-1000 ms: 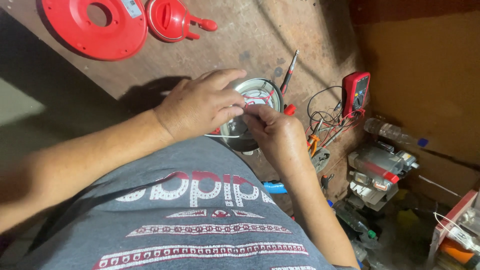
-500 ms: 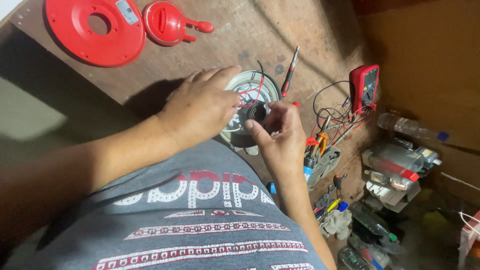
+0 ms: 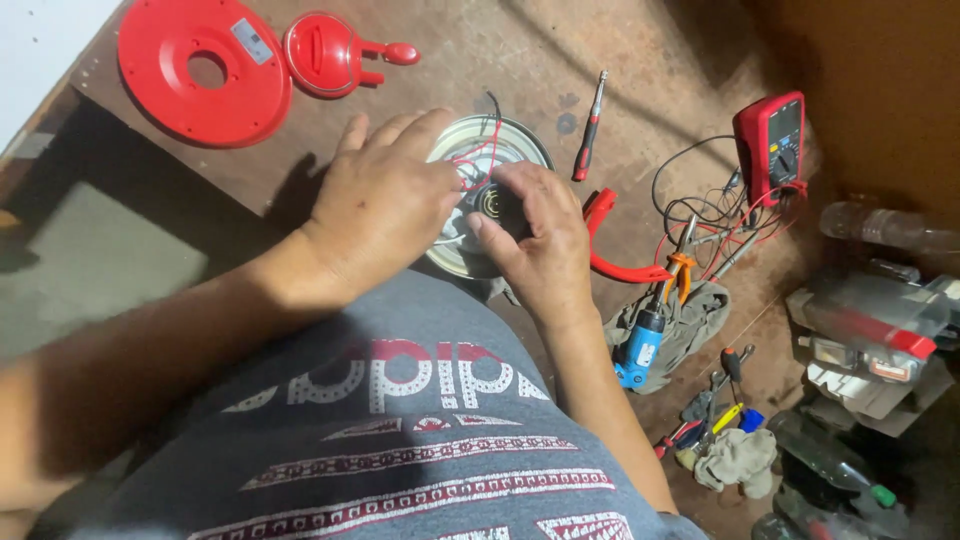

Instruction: The person disassembles a red electric kettle, removes the base and lid, then uses pliers to strip and adjust wires connected to the heating element. They reposition the element and continue manipulating the wiring inside the kettle's base.

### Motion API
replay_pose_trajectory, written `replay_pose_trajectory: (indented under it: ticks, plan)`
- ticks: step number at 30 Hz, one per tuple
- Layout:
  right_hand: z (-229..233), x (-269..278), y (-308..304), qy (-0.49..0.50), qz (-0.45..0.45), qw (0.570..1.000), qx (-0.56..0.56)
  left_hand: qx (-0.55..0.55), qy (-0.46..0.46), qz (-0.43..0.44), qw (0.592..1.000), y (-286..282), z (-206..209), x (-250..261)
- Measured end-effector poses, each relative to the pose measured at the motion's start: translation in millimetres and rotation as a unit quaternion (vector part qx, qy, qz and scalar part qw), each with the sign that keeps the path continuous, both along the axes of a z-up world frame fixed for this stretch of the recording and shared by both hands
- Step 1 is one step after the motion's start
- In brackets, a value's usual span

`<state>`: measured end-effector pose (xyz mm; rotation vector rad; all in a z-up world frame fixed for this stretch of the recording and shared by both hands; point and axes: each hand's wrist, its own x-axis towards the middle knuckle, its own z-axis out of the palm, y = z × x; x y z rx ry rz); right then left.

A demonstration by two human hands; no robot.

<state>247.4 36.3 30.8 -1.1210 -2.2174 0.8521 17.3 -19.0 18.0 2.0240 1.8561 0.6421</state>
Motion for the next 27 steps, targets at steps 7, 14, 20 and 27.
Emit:
replay_pose_trajectory:
  ticks: [7, 14, 20, 27]
  plan:
    - [-13, -8, -4, 0.072, -0.031, 0.996, 0.037, -0.051, -0.066, 0.037, 0.996, 3, 6, -7]
    - [-13, -10, -3, -0.003, 0.002, 0.997, 0.072, -0.108, -0.145, 0.033, 0.983, 3, 18, -14]
    - [-13, -15, -3, 0.003, -0.001, 0.998, 0.068, -0.149, -0.202, 0.017, 0.968, 12, 22, -17]
    - [-12, -17, 0, 0.018, 0.003, 0.998, 0.068, -0.202, -0.248, 0.023, 0.947, 19, 16, -21]
